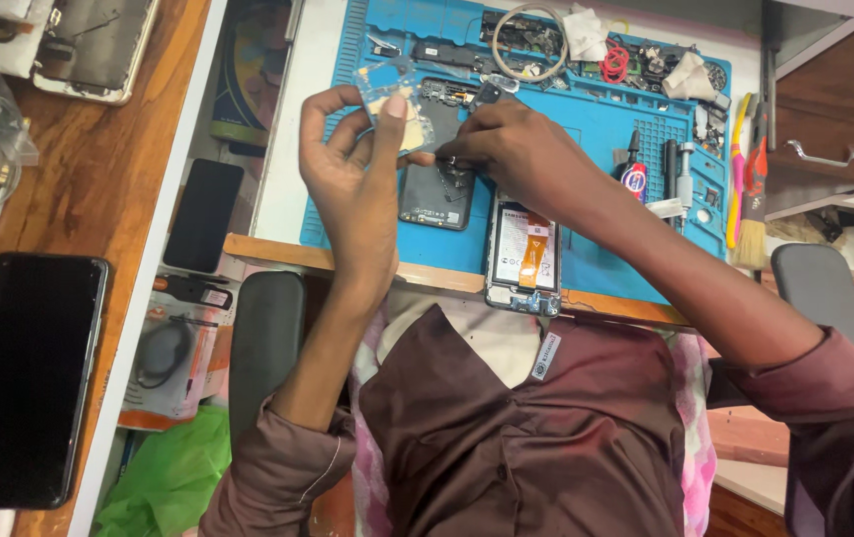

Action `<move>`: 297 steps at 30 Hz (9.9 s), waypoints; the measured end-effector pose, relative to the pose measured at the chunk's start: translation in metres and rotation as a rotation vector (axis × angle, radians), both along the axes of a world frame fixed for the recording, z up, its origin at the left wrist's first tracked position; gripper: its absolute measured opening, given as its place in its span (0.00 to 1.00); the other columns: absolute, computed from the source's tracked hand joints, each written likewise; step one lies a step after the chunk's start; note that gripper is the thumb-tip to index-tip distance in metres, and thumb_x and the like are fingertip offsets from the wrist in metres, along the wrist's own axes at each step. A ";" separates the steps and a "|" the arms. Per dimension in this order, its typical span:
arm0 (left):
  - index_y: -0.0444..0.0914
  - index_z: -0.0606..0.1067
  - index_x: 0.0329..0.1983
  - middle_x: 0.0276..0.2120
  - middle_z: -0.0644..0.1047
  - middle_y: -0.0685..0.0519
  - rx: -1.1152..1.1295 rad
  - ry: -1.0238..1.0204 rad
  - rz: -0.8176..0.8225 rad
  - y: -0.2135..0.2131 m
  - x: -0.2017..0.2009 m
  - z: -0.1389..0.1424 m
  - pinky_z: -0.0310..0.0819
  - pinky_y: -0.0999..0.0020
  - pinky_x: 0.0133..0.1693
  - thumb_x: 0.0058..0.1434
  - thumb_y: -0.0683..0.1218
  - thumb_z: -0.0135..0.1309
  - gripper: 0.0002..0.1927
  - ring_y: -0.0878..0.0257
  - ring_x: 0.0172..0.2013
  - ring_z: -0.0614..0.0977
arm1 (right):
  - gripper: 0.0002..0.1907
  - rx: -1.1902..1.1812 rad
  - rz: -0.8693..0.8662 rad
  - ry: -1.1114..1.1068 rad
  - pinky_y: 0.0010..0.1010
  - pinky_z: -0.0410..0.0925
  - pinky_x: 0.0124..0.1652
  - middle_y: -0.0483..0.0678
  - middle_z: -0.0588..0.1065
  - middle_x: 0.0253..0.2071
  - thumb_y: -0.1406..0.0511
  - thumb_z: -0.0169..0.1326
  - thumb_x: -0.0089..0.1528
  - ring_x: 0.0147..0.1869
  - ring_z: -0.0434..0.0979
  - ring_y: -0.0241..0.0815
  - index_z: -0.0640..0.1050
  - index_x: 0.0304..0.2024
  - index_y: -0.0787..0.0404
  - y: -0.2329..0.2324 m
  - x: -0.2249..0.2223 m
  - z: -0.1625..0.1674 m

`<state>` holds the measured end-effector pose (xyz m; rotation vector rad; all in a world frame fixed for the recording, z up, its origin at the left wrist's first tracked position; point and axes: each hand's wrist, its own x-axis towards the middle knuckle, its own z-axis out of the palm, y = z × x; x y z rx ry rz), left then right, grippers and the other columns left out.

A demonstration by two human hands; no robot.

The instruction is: The person assembles a smartphone by hand, placing the battery into the chassis, connecting the display ribbon cable, and installing the motherboard. They then connect the camera module and other internal components before securing the assembly.

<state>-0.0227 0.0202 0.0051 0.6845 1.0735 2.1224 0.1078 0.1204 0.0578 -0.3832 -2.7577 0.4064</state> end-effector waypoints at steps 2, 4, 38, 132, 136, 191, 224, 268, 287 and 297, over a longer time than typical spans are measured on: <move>0.33 0.65 0.54 0.42 0.79 0.44 -0.004 -0.016 -0.034 0.001 0.001 0.000 0.84 0.67 0.36 0.68 0.43 0.60 0.19 0.63 0.39 0.82 | 0.15 0.007 -0.002 -0.001 0.43 0.72 0.46 0.52 0.79 0.43 0.73 0.60 0.57 0.49 0.78 0.56 0.83 0.47 0.59 -0.001 -0.001 0.000; 0.32 0.65 0.54 0.42 0.79 0.44 -0.008 -0.023 -0.062 0.001 0.002 0.000 0.84 0.67 0.37 0.68 0.43 0.60 0.19 0.63 0.39 0.82 | 0.12 -0.010 -0.013 -0.012 0.44 0.72 0.46 0.52 0.78 0.42 0.72 0.61 0.57 0.49 0.77 0.56 0.82 0.44 0.61 -0.001 0.000 0.000; 0.33 0.74 0.61 0.44 0.84 0.47 -0.205 0.507 -0.122 -0.008 0.008 0.010 0.86 0.75 0.35 0.72 0.39 0.54 0.15 0.67 0.37 0.86 | 0.10 -1.079 -0.253 0.399 0.20 0.72 0.43 0.46 0.83 0.41 0.69 0.66 0.61 0.42 0.79 0.28 0.84 0.45 0.63 0.006 0.018 -0.007; 0.27 0.75 0.57 0.40 0.84 0.48 -0.309 0.324 -0.322 0.001 0.002 -0.001 0.78 0.80 0.34 0.64 0.41 0.60 0.20 0.72 0.35 0.83 | 0.12 -0.150 -0.080 0.319 0.32 0.71 0.45 0.45 0.82 0.44 0.70 0.65 0.64 0.47 0.79 0.41 0.85 0.50 0.54 0.019 0.043 -0.007; 0.28 0.77 0.56 0.38 0.84 0.49 -0.311 0.313 -0.333 -0.001 0.003 0.003 0.78 0.79 0.34 0.64 0.43 0.60 0.19 0.73 0.34 0.83 | 0.11 -0.144 -0.065 0.321 0.32 0.72 0.46 0.44 0.82 0.45 0.70 0.65 0.65 0.47 0.79 0.40 0.85 0.50 0.54 0.018 0.042 -0.007; 0.27 0.77 0.56 0.44 0.84 0.46 -0.113 0.493 -0.123 -0.010 0.012 0.007 0.80 0.75 0.47 0.67 0.40 0.60 0.17 0.67 0.45 0.84 | 0.08 -0.666 -0.047 0.402 0.24 0.77 0.52 0.48 0.76 0.51 0.73 0.61 0.67 0.53 0.77 0.33 0.79 0.48 0.68 0.005 0.037 -0.012; 0.30 0.78 0.57 0.43 0.85 0.42 -0.171 0.760 -0.042 -0.010 0.009 0.007 0.83 0.70 0.49 0.69 0.43 0.58 0.17 0.62 0.46 0.88 | 0.27 -0.800 -0.001 0.314 0.21 0.70 0.54 0.42 0.74 0.43 0.75 0.56 0.69 0.51 0.72 0.27 0.66 0.70 0.62 0.006 0.036 -0.014; 0.32 0.79 0.56 0.43 0.84 0.43 -0.093 0.910 0.033 -0.014 0.010 0.015 0.82 0.67 0.44 0.69 0.40 0.59 0.14 0.59 0.44 0.89 | 0.28 -0.629 0.036 0.235 0.21 0.71 0.54 0.43 0.73 0.48 0.71 0.58 0.70 0.52 0.71 0.28 0.68 0.73 0.61 0.013 0.044 -0.012; 0.31 0.75 0.61 0.36 0.80 0.48 0.079 1.152 0.182 -0.016 0.015 0.014 0.77 0.67 0.37 0.71 0.33 0.57 0.16 0.59 0.38 0.83 | 0.31 -0.128 0.002 0.388 0.25 0.79 0.53 0.50 0.79 0.52 0.70 0.65 0.71 0.53 0.82 0.37 0.67 0.73 0.57 0.009 0.050 -0.016; 0.30 0.74 0.61 0.37 0.80 0.47 0.093 1.169 0.148 -0.017 0.013 0.016 0.78 0.66 0.39 0.71 0.33 0.57 0.16 0.59 0.36 0.83 | 0.32 0.018 0.021 0.359 0.27 0.76 0.46 0.47 0.79 0.45 0.69 0.66 0.70 0.45 0.81 0.37 0.66 0.73 0.57 0.013 0.054 -0.012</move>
